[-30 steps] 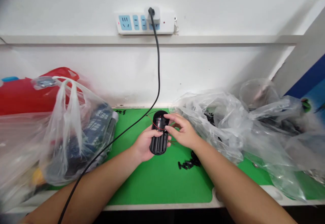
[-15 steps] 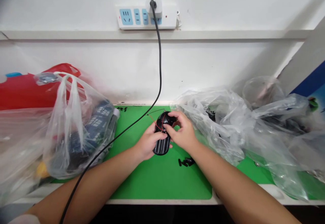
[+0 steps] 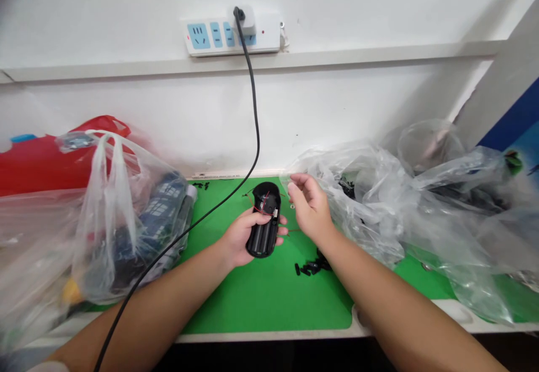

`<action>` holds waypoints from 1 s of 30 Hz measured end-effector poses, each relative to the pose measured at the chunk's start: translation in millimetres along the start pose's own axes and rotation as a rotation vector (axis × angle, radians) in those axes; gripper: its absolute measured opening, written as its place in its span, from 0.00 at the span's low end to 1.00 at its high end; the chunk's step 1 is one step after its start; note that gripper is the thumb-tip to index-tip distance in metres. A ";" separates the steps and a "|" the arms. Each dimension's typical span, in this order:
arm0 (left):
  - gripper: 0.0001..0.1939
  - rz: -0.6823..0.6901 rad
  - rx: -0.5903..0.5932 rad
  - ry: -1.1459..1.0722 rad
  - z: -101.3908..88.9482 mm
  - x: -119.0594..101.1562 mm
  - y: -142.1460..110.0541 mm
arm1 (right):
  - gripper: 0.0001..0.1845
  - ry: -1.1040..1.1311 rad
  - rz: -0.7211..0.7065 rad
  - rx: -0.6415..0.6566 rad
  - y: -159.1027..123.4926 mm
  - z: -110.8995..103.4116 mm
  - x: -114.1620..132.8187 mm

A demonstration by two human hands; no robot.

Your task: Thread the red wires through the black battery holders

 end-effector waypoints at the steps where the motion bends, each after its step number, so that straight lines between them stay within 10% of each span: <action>1: 0.15 -0.013 -0.002 -0.011 -1.0 0.3 0.3 | 0.14 -0.017 0.019 -0.010 2.1 -2.6 -0.6; 30: 0.14 0.038 0.060 -0.028 3.2 -3.7 -2.0 | 0.15 -0.259 -0.070 0.215 -3.4 12.3 -5.2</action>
Point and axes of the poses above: each hand's wrist, its own y-axis towards the middle knuckle, its own z-axis out of the palm, x = y × z, the point moved 7 cm from there along y, towards the middle knuckle, and after that the axes turned 9 degrees about -z, right-handed, at the moved point
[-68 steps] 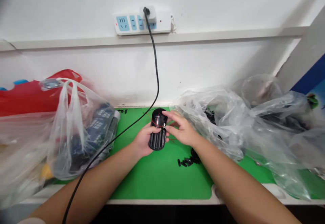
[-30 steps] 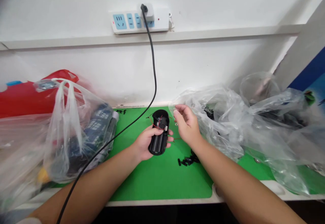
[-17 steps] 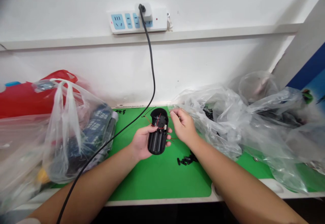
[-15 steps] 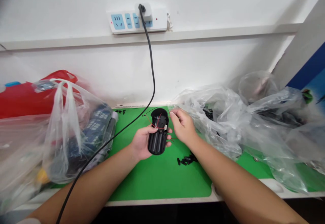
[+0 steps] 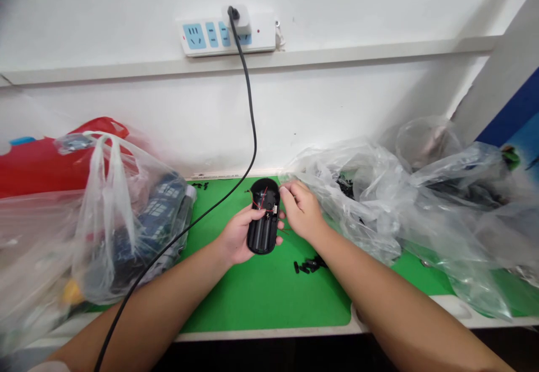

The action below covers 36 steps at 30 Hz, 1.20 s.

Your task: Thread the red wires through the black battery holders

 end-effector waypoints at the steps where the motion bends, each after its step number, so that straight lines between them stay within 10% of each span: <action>1: 0.14 -0.002 0.003 -0.001 0.3 0.0 0.0 | 0.15 0.001 -0.007 0.000 -0.1 0.1 0.2; 19: 0.13 0.016 -0.204 0.113 -7.2 -5.3 -2.8 | 0.15 -0.091 -0.041 0.044 5.0 -2.6 5.1; 30: 0.14 0.019 -0.224 0.141 -7.0 -5.8 0.0 | 0.10 0.004 0.126 1.223 -26.6 7.2 5.6; 36: 0.13 -0.005 -0.211 0.128 -6.6 -5.1 -0.2 | 0.11 -0.061 0.114 1.348 -42.8 19.1 14.8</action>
Point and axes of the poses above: each hand's wrist, its own y-axis towards the middle knuckle, its own z-axis out of the palm, x = y × z, the point moved 7 cm from there along y, towards the middle knuckle, and after that the axes turned 9 degrees about -z, right-handed, at the moved point
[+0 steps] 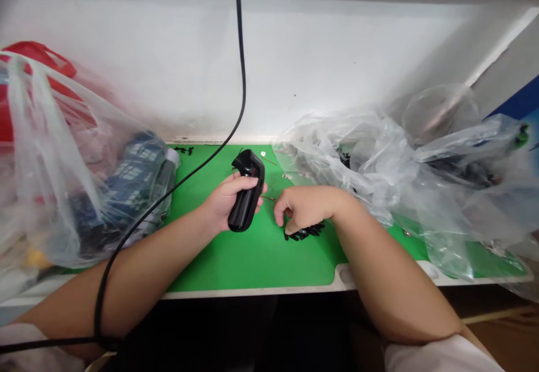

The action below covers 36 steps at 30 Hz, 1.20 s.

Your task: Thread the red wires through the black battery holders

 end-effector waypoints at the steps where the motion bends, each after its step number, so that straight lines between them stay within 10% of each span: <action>1: 0.13 -0.010 0.001 -0.008 -0.2 0.5 0.1 | 0.11 0.004 -0.001 0.012 1.2 2.2 0.1; 36: 0.10 -0.037 -0.033 -0.054 -9.1 10.2 5.5 | 0.09 0.057 -0.164 -0.157 21.2 13.4 9.1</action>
Point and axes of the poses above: each hand's wrist, its own y-axis towards the middle knuckle, its own z-axis out of the palm, x = y × z, the point moved 7 cm from there along y, towards the middle knuckle, and after that the axes turned 9 degrees about -z, right-handed, at the moved point
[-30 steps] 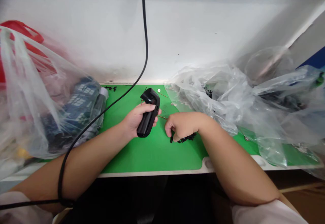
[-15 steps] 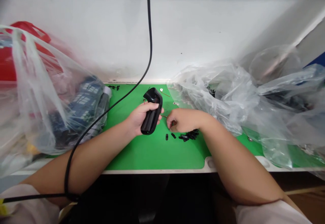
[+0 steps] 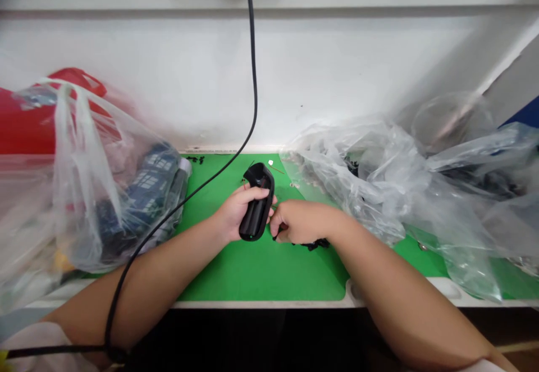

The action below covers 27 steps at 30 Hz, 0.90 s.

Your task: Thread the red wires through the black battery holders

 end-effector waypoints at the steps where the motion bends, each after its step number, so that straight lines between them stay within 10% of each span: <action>1: 0.09 -0.008 0.003 0.000 0.1 0.0 -0.5 | 0.10 -0.016 -0.017 -0.018 0.5 -1.5 1.5; 8: 0.07 -0.021 -0.039 -0.005 -3.6 -7.1 -4.1 | 0.03 0.293 0.069 -0.318 -0.5 -27.0 -17.0; 14: 0.14 0.041 -0.046 0.004 -7.4 -12.9 -3.9 | 0.20 0.786 0.054 -0.667 -7.5 -49.7 -27.1; 27: 0.17 0.222 -0.144 0.018 -7.1 -21.1 -8.8 | 0.18 1.203 0.047 -0.813 1.4 -34.4 -37.1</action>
Point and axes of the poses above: each hand's wrist, its own y-axis towards the middle knuckle, its own z-axis out of the palm, x = y × z, the point moved 7 cm from there along y, towards the middle knuckle, and after that the axes turned 9 degrees about -z, right-handed, at the moved point
